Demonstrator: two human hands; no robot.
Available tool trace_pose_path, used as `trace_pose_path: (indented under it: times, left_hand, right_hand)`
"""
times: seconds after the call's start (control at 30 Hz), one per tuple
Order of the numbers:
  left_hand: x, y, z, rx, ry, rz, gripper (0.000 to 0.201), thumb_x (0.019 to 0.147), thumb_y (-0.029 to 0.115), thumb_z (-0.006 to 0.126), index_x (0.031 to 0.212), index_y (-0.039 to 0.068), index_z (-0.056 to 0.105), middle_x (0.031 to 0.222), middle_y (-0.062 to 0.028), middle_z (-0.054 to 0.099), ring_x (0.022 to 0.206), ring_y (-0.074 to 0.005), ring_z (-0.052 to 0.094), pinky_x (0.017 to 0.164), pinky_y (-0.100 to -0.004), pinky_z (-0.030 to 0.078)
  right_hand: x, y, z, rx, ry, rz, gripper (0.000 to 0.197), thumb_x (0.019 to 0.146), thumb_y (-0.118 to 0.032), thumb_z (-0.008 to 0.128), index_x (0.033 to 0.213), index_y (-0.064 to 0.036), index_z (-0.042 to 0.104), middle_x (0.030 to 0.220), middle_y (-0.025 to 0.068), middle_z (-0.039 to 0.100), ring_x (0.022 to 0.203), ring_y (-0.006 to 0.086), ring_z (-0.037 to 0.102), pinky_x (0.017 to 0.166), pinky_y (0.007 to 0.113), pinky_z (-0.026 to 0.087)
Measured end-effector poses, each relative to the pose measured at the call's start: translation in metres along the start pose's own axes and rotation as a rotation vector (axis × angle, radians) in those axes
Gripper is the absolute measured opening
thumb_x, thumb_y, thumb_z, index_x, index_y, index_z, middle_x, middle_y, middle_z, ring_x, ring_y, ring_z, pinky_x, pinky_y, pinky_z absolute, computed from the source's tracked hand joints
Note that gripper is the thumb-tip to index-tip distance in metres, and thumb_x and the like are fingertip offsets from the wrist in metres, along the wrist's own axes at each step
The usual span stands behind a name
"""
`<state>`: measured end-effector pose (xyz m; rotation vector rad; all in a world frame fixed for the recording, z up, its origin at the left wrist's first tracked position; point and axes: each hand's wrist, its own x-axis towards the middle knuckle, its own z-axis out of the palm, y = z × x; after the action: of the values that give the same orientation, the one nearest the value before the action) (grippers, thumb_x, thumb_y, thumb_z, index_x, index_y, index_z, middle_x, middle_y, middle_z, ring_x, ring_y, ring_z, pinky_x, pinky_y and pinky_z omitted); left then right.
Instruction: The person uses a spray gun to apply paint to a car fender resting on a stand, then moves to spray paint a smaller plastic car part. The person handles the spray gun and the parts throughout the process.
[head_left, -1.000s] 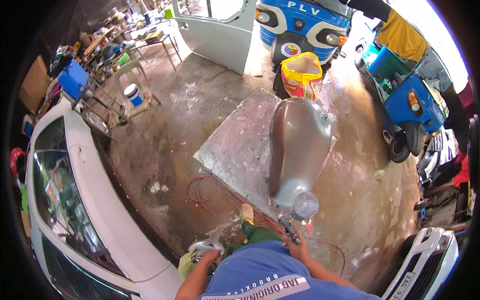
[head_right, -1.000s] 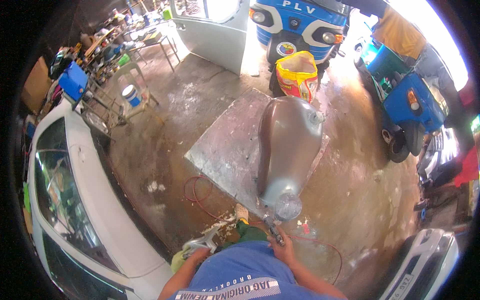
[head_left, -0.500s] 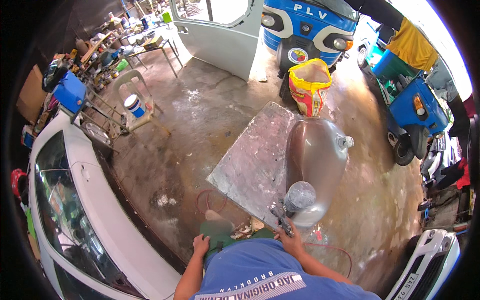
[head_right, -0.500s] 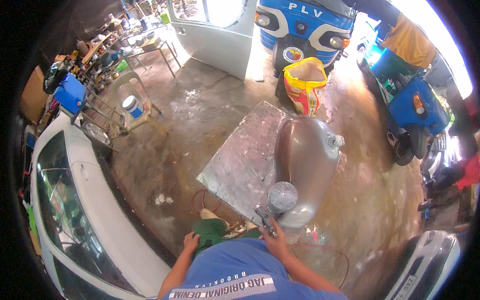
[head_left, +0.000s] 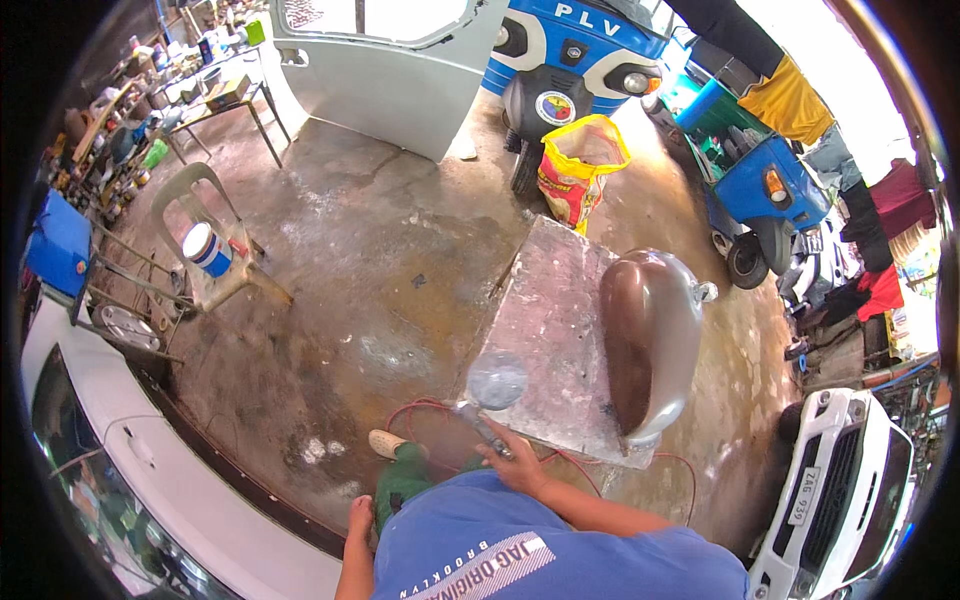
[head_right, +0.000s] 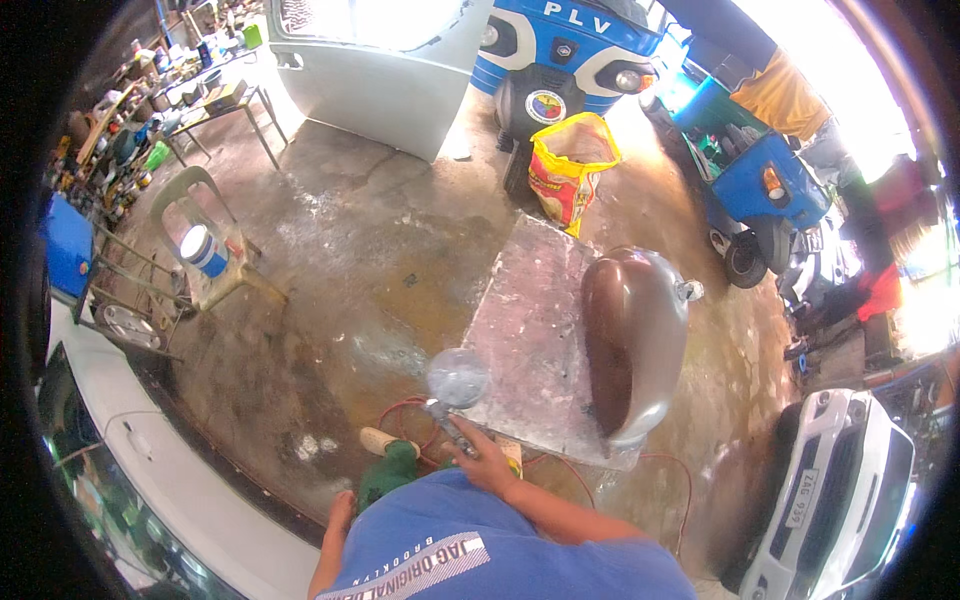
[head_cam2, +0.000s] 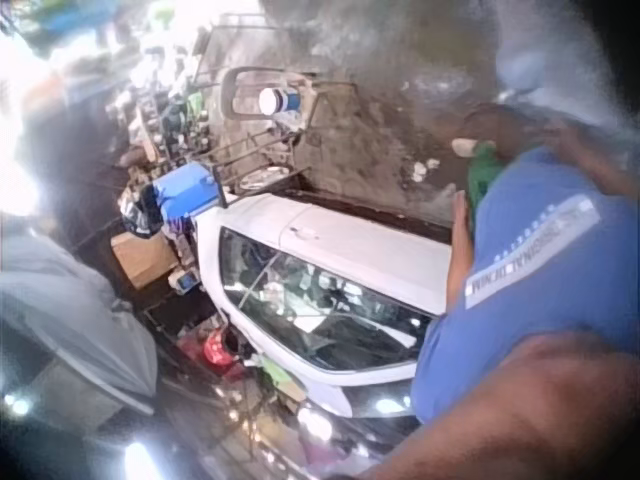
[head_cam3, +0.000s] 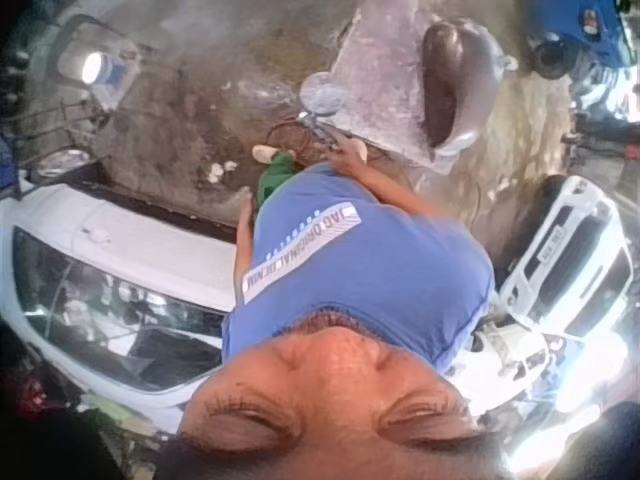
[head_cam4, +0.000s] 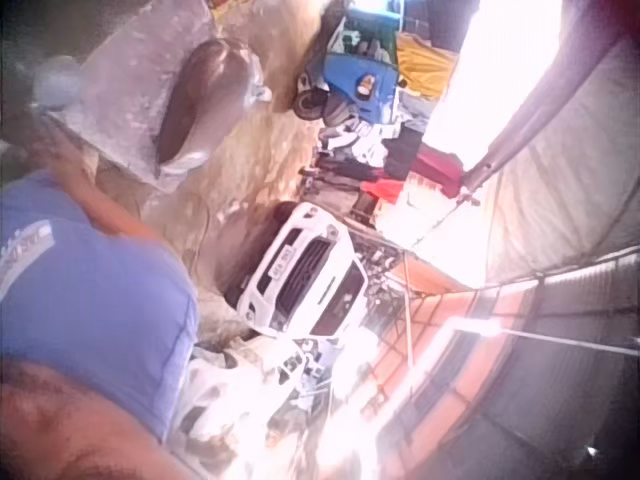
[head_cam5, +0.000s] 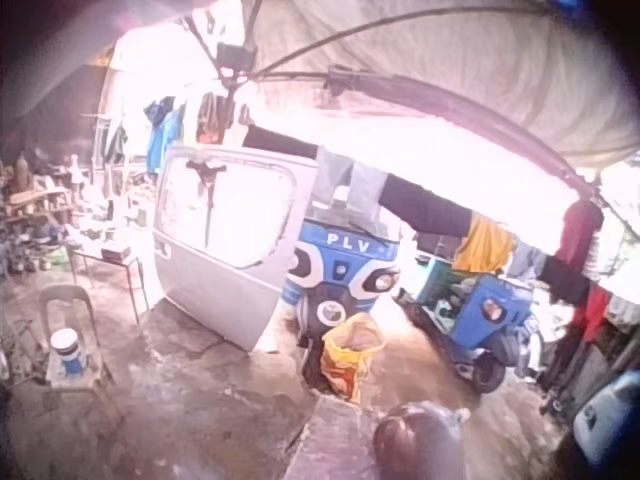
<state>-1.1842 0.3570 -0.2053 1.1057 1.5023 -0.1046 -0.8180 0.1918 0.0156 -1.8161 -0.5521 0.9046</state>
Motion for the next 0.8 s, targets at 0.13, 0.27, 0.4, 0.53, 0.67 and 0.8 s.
trace_pose_path:
  times: [0.13, 0.27, 0.4, 0.53, 0.67, 0.8]
  left_hand:
    - [0.029, -0.032, -0.089, 0.068, 0.01, -0.049, 0.032, 0.088, 0.027, 0.059, 0.098, -0.001, 0.07, 0.082, -0.0085, 0.064, 0.081, -0.0197, 0.061, 0.072, -0.0382, 0.048]
    - [0.042, -0.065, -0.156, 0.34, 0.066, 0.053, 0.039, 0.088, 0.03, 0.054, 0.091, -0.007, 0.066, 0.085, -0.0273, 0.065, 0.081, -0.0368, 0.063, 0.074, -0.048, 0.046]
    - [0.063, -0.047, -0.167, 0.322, 0.068, 0.178, 0.044, 0.092, 0.036, 0.047, 0.098, -0.002, 0.069, 0.102, -0.0281, 0.066, 0.1, -0.0441, 0.063, 0.086, -0.0524, 0.047]
    - [0.094, 0.008, -0.156, 0.509, -0.129, 0.048, 0.045, 0.09, 0.042, 0.052, 0.104, 0.004, 0.07, 0.11, -0.0216, 0.068, 0.104, -0.0395, 0.064, 0.089, -0.0474, 0.049]
    - [0.132, 0.058, -0.154, 0.268, -0.182, 0.017, 0.049, 0.088, 0.045, 0.054, 0.109, 0.004, 0.07, 0.113, -0.0192, 0.069, 0.106, -0.0363, 0.065, 0.091, -0.0441, 0.049]
    - [0.201, 0.13, -0.182, 0.636, -0.218, 0.067, 0.049, 0.089, 0.046, 0.053, 0.108, 0.004, 0.071, 0.115, -0.0204, 0.068, 0.11, -0.0364, 0.064, 0.093, -0.0453, 0.049]
  right_hand:
    - [0.034, -0.042, 0.069, -0.21, -0.102, -0.264, 0.058, 0.09, -0.024, 0.071, 0.142, -0.0097, 0.048, 0.133, 0.0175, 0.058, 0.121, 0.0317, 0.058, 0.1, 0.037, 0.046]
    - [0.062, -0.067, 0.114, -0.262, -0.188, -0.233, 0.058, 0.09, -0.026, 0.071, 0.141, -0.0087, 0.05, 0.13, 0.0171, 0.061, 0.118, 0.0324, 0.06, 0.097, 0.038, 0.048]
    - [0.097, -0.063, 0.146, -0.125, -0.13, -0.11, 0.054, 0.091, -0.015, 0.068, 0.141, -0.0056, 0.048, 0.123, 0.0135, 0.062, 0.1, 0.0219, 0.063, 0.084, 0.034, 0.052]
    - [0.15, -0.093, 0.173, 0.13, -0.042, -0.011, 0.044, 0.095, -0.01, 0.062, 0.137, -0.0029, 0.048, 0.106, 0.0067, 0.064, 0.071, 0.0109, 0.063, 0.059, 0.026, 0.054]
    - [0.22, -0.097, 0.183, 0.283, 0.109, 0.044, 0.037, 0.096, -0.012, 0.061, 0.131, -0.0021, 0.051, 0.11, 0.0077, 0.064, 0.064, 0.0115, 0.062, 0.053, 0.025, 0.053]
    - [0.3, -0.112, 0.18, 0.354, 0.24, 0.023, 0.037, 0.096, -0.012, 0.061, 0.13, -0.0023, 0.051, 0.112, 0.0098, 0.063, 0.063, 0.0101, 0.06, 0.046, 0.024, 0.049]
